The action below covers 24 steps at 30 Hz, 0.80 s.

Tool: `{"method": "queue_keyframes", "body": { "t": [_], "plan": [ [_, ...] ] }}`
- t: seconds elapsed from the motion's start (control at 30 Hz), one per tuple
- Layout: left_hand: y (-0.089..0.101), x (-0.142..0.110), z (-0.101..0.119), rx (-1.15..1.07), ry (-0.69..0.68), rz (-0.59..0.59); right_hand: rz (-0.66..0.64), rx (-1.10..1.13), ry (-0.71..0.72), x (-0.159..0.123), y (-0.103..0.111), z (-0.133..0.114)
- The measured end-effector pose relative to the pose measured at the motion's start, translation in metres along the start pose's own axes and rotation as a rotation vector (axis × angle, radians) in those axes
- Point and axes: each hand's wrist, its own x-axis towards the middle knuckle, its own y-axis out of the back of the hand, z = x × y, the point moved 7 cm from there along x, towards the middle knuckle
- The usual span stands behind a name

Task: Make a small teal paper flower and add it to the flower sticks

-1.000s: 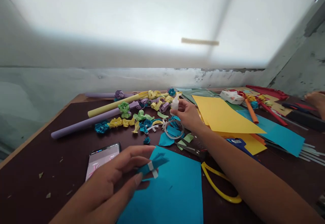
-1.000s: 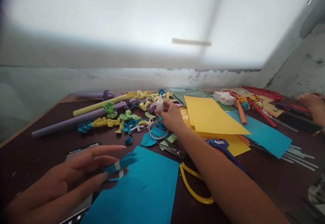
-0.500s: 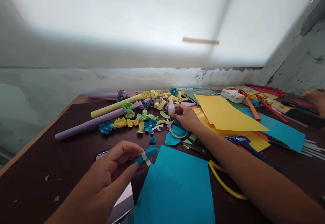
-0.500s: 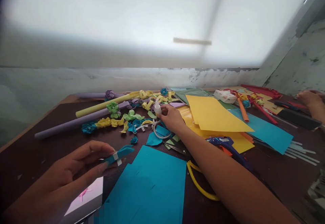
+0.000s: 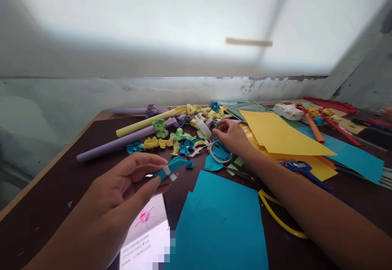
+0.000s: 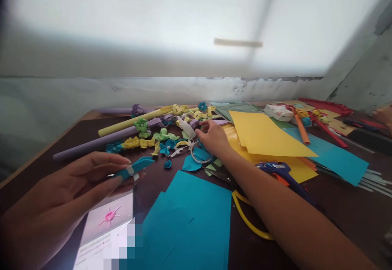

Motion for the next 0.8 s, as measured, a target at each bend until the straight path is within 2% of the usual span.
{"method": "queue_keyframes", "body": {
  "t": [0.07,0.13,0.2,0.27,0.3,0.37,0.5,0.67,0.8],
  "plan": [
    [-0.002,0.001,0.000,-0.048,0.054,-0.043,0.115,0.038,0.053,-0.008,0.016,-0.016],
    [-0.003,0.000,0.002,-0.089,0.062,-0.045,0.134,0.097,0.152,-0.023,0.026,-0.040],
    [-0.008,-0.002,0.002,-0.116,0.074,-0.066,0.009,0.180,0.315,-0.043,0.026,-0.069],
    [-0.018,-0.006,-0.003,-0.171,0.119,-0.134,-0.264,0.313,0.710,-0.077,0.019,-0.112],
    [-0.024,-0.008,-0.006,-0.214,0.149,-0.177,-0.342,0.325,0.849,-0.093,0.018,-0.126],
    [-0.034,-0.012,-0.012,-0.309,0.203,-0.254,-0.342,0.306,0.981,-0.112,0.021,-0.142],
    [-0.040,-0.014,-0.018,-0.421,0.252,-0.283,-0.280,0.258,1.017,-0.118,0.022,-0.149],
    [-0.039,-0.018,-0.017,-0.443,0.302,-0.254,-0.262,0.272,1.054,-0.121,0.021,-0.147],
    [-0.037,-0.019,-0.015,-0.449,0.302,-0.207,-0.208,0.290,1.028,-0.121,0.026,-0.144]
  ]
}}
